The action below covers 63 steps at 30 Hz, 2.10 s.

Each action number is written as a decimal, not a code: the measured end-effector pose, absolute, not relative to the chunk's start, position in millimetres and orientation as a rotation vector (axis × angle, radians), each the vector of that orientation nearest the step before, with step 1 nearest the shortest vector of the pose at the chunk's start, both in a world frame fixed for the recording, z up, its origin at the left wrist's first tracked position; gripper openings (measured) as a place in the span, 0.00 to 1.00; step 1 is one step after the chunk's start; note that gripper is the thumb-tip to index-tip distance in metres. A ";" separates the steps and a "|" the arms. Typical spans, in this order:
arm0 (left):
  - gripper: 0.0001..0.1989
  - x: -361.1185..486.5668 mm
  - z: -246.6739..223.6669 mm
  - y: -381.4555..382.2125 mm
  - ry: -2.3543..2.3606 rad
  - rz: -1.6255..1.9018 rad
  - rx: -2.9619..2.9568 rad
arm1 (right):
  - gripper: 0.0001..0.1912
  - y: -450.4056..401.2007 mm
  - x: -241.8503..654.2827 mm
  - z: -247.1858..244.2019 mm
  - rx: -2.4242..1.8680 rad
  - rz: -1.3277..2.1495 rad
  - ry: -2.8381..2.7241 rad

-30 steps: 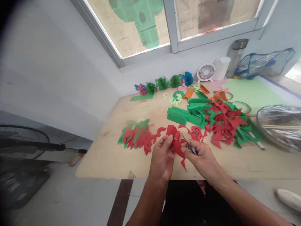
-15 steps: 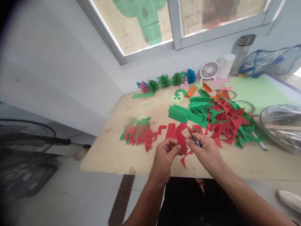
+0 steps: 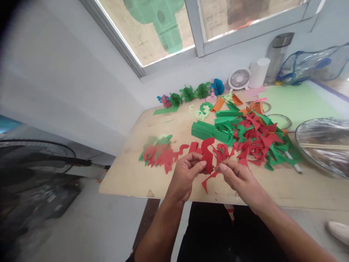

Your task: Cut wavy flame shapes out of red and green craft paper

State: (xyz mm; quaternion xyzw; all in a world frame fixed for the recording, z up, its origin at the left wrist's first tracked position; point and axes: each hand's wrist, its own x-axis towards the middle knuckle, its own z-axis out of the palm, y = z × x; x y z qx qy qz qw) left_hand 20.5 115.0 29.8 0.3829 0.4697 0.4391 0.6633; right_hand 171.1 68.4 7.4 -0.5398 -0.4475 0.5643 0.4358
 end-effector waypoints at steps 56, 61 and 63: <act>0.11 -14.4 47.9 121.1 1.056 0.807 1.721 | 0.24 70.6 145.2 13.3 -1.460 1.565 -1.129; 0.11 -13.9 47.4 121.4 1.063 0.797 1.730 | 0.25 70.1 145.2 13.7 -1.471 1.570 -1.134; 0.11 -13.7 46.9 121.2 1.061 0.801 1.734 | 0.25 69.9 145.0 14.9 -1.463 1.579 -1.124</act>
